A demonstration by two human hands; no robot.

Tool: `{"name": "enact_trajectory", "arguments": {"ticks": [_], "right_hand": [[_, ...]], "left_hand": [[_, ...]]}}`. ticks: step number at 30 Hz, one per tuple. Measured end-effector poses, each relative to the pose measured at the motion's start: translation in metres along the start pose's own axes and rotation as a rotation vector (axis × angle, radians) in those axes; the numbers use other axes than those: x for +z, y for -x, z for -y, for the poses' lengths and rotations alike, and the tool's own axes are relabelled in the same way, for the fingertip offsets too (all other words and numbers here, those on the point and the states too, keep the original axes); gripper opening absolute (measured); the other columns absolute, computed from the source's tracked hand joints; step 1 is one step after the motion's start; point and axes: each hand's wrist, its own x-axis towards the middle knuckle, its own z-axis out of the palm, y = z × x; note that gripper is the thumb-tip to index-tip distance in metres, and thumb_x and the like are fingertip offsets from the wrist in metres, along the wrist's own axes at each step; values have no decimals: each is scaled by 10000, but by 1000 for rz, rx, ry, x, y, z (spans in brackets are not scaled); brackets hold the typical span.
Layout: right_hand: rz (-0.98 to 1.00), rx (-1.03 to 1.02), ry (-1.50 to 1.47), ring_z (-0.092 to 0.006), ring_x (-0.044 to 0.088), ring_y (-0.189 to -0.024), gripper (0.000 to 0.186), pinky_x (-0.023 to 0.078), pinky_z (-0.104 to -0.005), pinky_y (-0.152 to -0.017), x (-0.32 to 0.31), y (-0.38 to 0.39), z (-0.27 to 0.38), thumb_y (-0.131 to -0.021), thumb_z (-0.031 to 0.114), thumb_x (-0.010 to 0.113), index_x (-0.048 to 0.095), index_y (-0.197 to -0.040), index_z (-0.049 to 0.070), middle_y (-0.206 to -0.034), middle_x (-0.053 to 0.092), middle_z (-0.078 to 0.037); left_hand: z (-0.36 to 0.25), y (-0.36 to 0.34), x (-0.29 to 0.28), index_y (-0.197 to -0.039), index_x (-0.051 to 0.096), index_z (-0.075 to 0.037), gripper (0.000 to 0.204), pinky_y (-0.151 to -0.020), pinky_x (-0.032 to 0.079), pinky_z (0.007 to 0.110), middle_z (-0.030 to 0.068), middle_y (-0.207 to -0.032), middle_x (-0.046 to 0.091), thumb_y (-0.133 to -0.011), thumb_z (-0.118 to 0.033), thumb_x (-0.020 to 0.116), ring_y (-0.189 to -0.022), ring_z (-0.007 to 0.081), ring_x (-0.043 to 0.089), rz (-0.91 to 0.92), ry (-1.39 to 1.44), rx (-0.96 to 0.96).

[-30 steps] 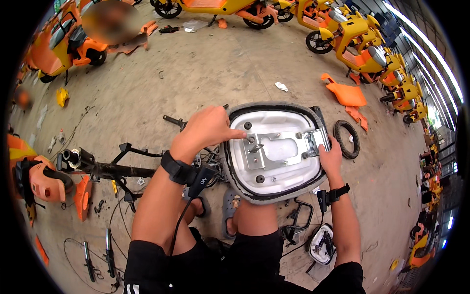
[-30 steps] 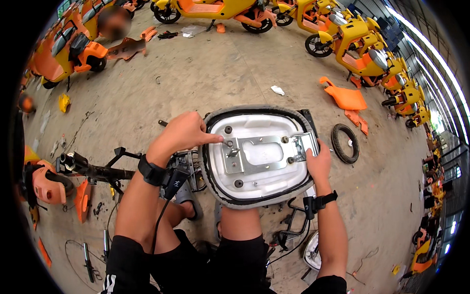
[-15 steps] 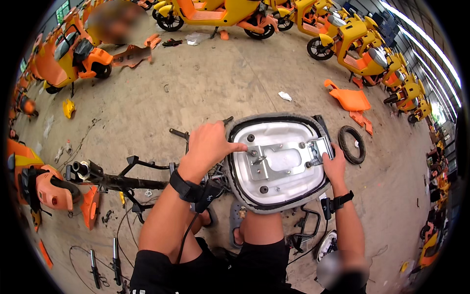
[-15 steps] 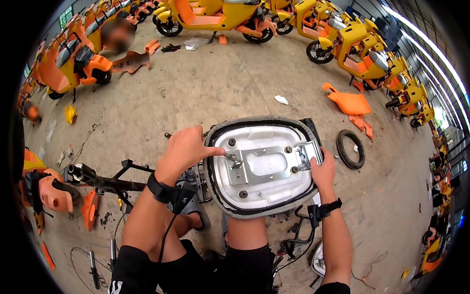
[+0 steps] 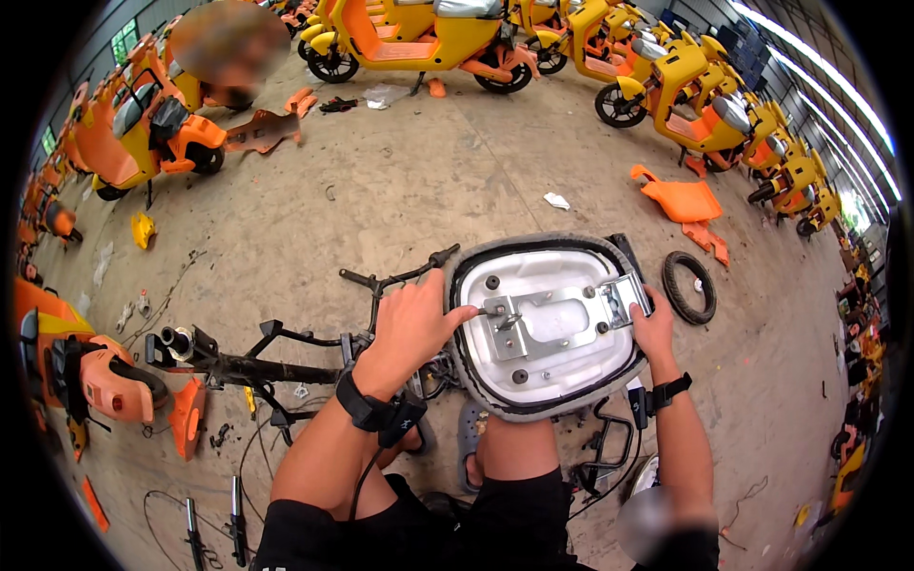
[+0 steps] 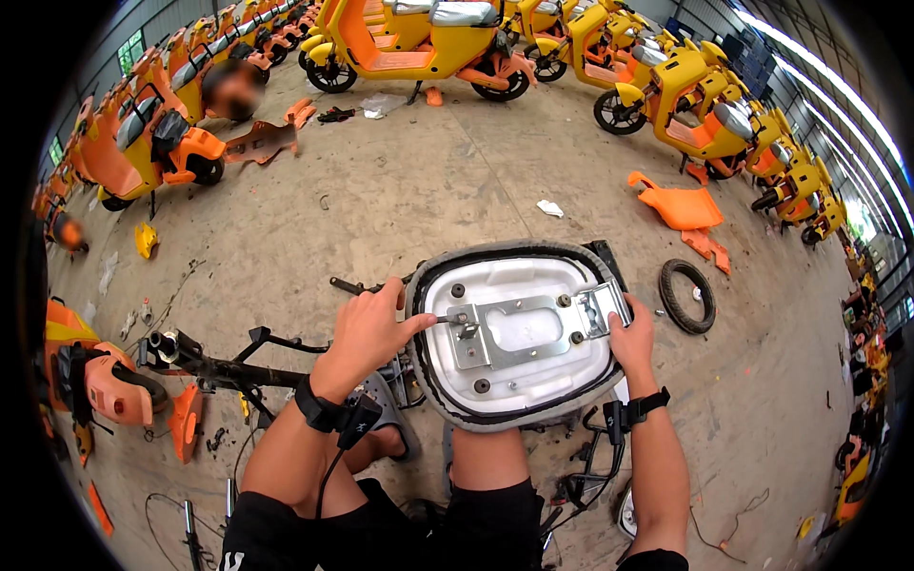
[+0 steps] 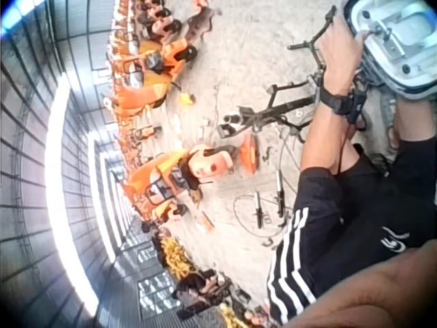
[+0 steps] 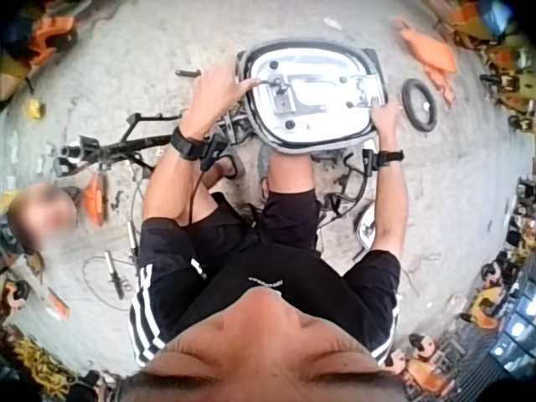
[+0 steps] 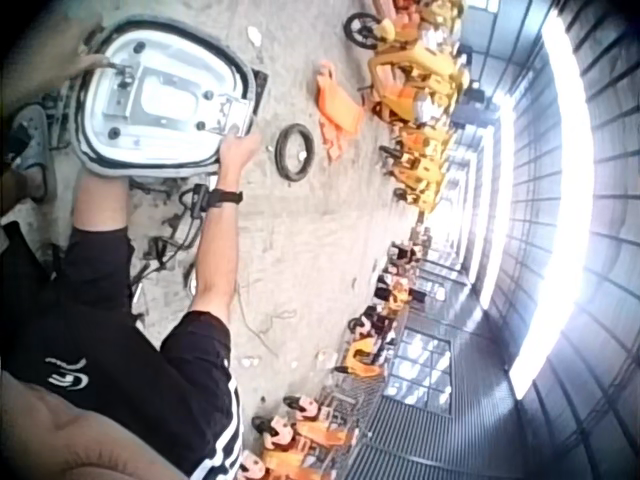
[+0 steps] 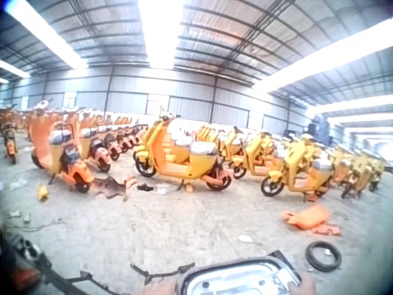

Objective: The person uses a wrench and a screwdriver to secure a metal bracket and components inside a silver storage compartment on a scooter frame.

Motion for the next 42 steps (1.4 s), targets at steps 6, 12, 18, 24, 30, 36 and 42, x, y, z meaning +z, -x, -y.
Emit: {"name": "enact_trajectory", "arguments": {"ticks": [6, 12, 18, 24, 30, 36, 42], "right_hand": [[14, -74, -7, -321, 616, -1137, 452, 461, -402, -1000, 17, -14, -54, -835, 74, 678, 592, -1269, -18, -1234, 639, -203], [69, -32, -98, -280, 620, -1119, 443, 454, -370, -999, -2, -15, -68, -841, 48, 646, 574, -1266, -54, -1205, 645, -200], [-23, -41, 15, -290, 649, -1072, 442, 486, -376, -957, 8, -10, -28, -796, 95, 694, 619, -1215, -25, -1137, 679, -183], [-48, 23, -36, -311, 649, -1037, 449, 491, -380, -929, 3, 0, 2, -776, 131, 707, 636, -1202, 10, -1121, 676, -198], [-77, -13, -27, -324, 658, -1033, 438, 502, -385, -912, 1, 2, -3, -782, 137, 708, 638, -1195, 9, -1106, 682, -206], [-66, 58, -44, -384, 611, -1094, 434, 470, -428, -968, 0, 7, 9, -764, 164, 706, 656, -1170, 19, -1148, 657, -220], [-82, 64, -49, -382, 611, -1093, 421, 472, -427, -966, -2, 9, 7, -769, 168, 703, 663, -1164, 28, -1140, 659, -221]], "left_hand": [[-10, 20, 7, -773, 670, 6, 390, -650, 520, 500, 228, -746, 656, -884, -368, 665, -752, 419, 656, 204, 68, 17], [-25, 30, 23, -775, 660, 27, 237, -684, 530, 499, 245, -753, 651, -820, -205, 682, -767, 438, 653, 55, 250, 204], [-27, 27, 11, -721, 658, 50, 298, -579, 534, 424, 208, -631, 647, -806, -230, 710, -597, 329, 682, 233, 308, 51], [-31, 20, -9, -792, 583, 47, 243, -410, 465, 268, 109, -600, 667, -873, -139, 717, -453, 132, 612, 492, 641, -211], [-29, 8, -14, -822, 596, 9, 228, -357, 393, 220, 111, -629, 684, -883, -165, 731, -410, 96, 559, 587, 948, -351], [-22, 6, -12, -998, 583, 51, 270, -421, 449, 235, 148, -700, 700, -910, -167, 717, -497, 132, 618, 545, 1222, -372], [-15, -4, -8, -1064, 633, 73, 203, -499, 503, 261, 119, -753, 713, -922, -72, 638, -585, 119, 639, 437, 850, -149]]}}
